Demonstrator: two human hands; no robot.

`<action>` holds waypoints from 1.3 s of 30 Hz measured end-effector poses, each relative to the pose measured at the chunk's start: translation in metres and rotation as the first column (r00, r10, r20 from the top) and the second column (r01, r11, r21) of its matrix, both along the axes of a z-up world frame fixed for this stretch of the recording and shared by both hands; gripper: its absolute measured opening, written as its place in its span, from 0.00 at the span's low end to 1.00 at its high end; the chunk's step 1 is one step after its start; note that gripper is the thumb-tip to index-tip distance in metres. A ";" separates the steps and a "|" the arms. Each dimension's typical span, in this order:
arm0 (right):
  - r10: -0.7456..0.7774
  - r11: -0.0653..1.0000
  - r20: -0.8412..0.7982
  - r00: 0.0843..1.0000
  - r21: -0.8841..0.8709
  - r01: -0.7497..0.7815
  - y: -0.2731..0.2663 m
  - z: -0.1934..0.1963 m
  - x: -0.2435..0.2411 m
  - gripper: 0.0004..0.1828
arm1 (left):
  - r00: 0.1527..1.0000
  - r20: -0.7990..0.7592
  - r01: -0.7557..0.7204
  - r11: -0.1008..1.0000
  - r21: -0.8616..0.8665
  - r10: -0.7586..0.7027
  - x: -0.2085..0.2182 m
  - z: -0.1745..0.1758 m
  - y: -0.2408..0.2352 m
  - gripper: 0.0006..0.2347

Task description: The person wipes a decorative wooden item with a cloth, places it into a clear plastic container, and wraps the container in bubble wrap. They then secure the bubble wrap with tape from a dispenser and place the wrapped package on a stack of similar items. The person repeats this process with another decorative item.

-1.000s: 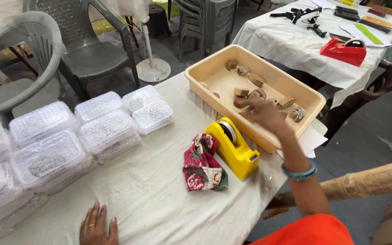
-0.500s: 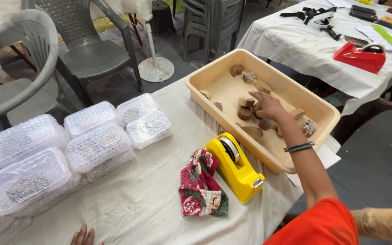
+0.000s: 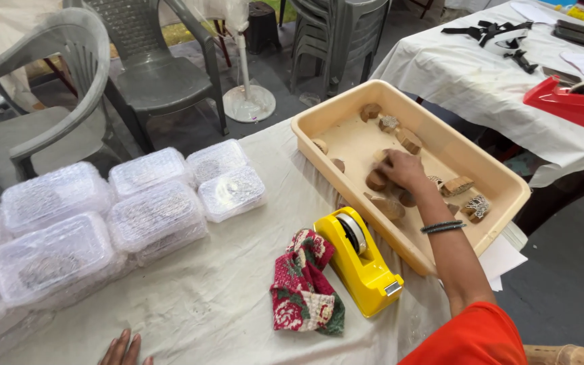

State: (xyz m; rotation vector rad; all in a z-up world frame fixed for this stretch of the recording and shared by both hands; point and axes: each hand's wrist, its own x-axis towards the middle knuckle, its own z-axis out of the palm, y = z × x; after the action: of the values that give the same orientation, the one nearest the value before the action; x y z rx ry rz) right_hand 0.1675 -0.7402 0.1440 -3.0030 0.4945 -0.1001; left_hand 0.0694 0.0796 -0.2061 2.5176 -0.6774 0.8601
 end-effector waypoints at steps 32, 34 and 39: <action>0.580 0.815 0.235 0.780 -0.170 -0.554 0.364 0.017 -0.194 0.48 | 0.314 -0.094 -0.553 -0.101 -0.827 -0.945 -0.094 0.281 -0.158 0.27; 0.568 0.823 0.214 0.795 -0.149 -0.548 0.342 -0.011 -0.186 0.51 | 0.347 -0.074 -0.558 -0.142 -0.818 -0.935 -0.097 0.292 -0.155 0.27; 0.436 0.860 0.395 0.808 0.082 -0.504 0.327 -0.047 -0.191 0.26 | 0.412 -0.060 -0.488 -0.164 -0.858 -0.909 -0.092 0.278 -0.156 0.29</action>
State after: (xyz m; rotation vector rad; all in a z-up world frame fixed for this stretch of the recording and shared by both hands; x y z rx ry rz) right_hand -0.0233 -0.4134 0.0966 -2.7279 -0.2750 -0.5276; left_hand -0.0223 -0.0763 0.0715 0.6828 -0.0158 -0.3620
